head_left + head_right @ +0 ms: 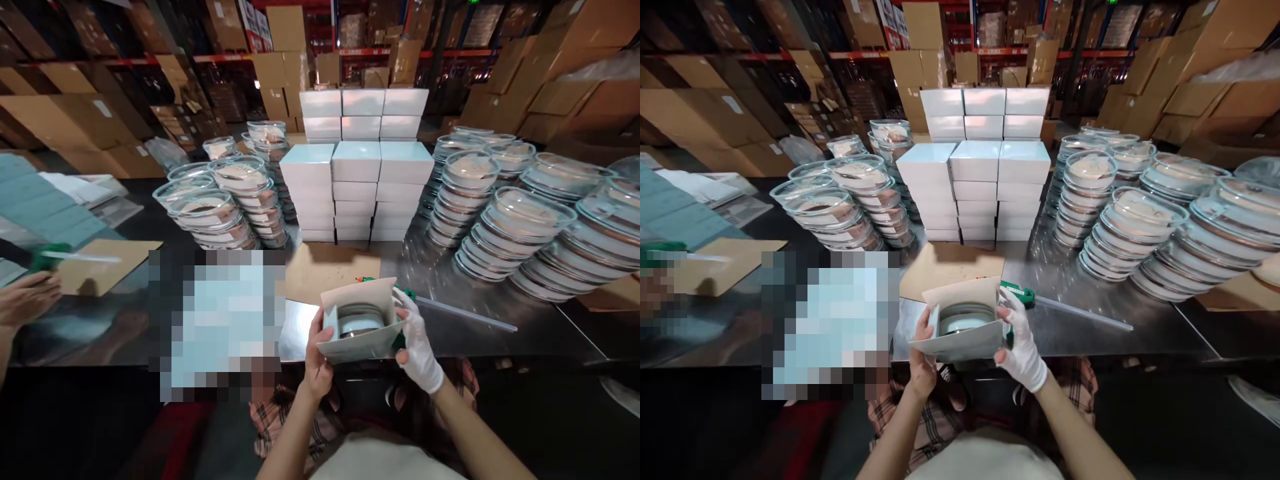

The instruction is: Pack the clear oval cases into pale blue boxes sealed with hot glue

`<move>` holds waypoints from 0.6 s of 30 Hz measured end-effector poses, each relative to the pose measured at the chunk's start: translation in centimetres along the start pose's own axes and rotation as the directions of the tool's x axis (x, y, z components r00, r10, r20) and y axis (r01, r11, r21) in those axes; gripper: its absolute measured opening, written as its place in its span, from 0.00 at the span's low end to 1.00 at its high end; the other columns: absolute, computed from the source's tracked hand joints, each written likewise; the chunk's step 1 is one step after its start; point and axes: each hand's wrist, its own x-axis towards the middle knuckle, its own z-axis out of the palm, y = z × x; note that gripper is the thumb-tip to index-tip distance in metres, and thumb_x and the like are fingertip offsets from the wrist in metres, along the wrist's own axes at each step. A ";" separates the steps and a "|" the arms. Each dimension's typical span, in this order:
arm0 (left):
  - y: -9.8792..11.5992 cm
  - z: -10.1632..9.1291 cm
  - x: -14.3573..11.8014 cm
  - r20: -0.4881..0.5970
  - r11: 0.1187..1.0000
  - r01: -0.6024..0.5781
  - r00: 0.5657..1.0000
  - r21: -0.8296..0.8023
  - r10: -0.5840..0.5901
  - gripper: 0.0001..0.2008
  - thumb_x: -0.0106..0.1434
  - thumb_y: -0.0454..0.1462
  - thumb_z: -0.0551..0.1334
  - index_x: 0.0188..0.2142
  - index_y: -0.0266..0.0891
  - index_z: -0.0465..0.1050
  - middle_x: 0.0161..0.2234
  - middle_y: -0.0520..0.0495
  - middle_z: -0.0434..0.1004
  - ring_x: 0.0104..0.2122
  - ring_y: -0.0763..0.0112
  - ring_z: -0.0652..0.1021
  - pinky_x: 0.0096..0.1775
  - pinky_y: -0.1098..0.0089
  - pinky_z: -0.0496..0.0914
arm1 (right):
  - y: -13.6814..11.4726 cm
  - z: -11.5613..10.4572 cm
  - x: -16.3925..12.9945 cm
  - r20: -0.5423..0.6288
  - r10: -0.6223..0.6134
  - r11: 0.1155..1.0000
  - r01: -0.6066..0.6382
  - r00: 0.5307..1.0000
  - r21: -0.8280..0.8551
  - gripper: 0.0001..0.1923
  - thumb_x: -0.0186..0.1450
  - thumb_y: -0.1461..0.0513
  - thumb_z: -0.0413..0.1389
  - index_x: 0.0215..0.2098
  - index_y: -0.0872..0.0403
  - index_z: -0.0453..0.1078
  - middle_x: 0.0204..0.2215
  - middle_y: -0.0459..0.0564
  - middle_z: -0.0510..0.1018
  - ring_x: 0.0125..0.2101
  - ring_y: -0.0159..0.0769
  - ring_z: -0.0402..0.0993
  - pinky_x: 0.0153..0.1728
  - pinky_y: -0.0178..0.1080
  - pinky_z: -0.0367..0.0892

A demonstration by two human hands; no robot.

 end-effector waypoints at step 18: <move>1.5 -0.8 1.9 0.128 0.890 -0.371 0.928 0.264 0.349 0.23 0.63 0.57 0.68 0.46 0.42 0.78 0.39 0.46 0.78 0.45 0.56 0.79 0.54 0.54 0.71 | -0.1 -2.9 1.6 -0.184 0.713 0.605 -0.726 0.677 -0.327 0.20 0.71 0.49 0.49 0.46 0.53 0.75 0.49 0.59 0.81 0.49 0.51 0.79 0.52 0.48 0.69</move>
